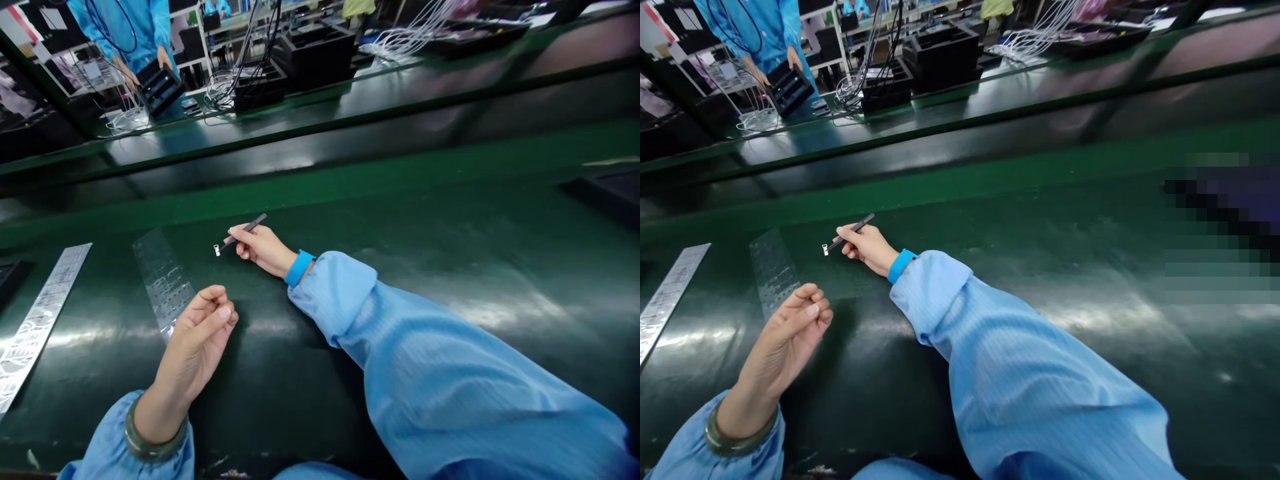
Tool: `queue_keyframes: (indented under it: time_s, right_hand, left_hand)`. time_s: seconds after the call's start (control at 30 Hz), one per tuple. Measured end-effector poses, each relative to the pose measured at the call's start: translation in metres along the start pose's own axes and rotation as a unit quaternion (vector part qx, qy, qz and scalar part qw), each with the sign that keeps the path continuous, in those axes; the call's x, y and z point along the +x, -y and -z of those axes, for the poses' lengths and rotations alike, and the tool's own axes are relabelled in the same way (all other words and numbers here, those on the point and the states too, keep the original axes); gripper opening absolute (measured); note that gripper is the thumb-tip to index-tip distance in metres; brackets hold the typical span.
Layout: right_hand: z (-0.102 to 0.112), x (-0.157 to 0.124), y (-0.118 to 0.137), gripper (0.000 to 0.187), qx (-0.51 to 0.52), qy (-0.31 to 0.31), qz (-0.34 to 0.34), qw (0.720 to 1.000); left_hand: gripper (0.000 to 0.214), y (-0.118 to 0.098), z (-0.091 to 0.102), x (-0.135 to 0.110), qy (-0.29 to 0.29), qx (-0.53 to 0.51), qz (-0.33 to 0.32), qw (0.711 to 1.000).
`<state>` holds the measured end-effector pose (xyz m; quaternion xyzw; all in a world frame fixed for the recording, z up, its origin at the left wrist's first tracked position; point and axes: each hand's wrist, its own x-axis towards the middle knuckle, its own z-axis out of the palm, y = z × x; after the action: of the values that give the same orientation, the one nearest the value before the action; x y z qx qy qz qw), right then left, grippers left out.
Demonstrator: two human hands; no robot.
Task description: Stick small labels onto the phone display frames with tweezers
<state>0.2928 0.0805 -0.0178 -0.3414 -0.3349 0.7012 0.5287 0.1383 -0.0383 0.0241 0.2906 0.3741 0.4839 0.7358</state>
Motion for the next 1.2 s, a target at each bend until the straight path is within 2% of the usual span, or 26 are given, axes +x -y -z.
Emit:
queue_keyframes:
  time_s: [0.5, 0.7, 0.87, 1.2]
  right_hand:
    - [0.001, 0.000, -0.001, 0.010, -0.014, 0.007, 0.006, 1.000]
    - [0.002, 0.001, -0.002, 0.011, -0.017, 0.014, 0.012, 1.000]
    - [0.003, 0.002, -0.004, 0.012, -0.018, 0.018, 0.014, 1.000]
    - [0.002, 0.001, -0.003, 0.011, -0.020, 0.017, 0.014, 1.000]
  left_hand:
    - [0.025, -0.001, 0.000, -0.005, 0.065, 0.020, -0.025, 0.997]
    - [0.024, -0.001, -0.002, -0.009, 0.076, 0.062, -0.015, 0.995]
    - [0.018, 0.002, 0.000, -0.011, 0.095, 0.098, -0.046, 0.990]
    - [0.018, 0.002, 0.005, -0.010, 0.067, 0.111, -0.039, 0.991]
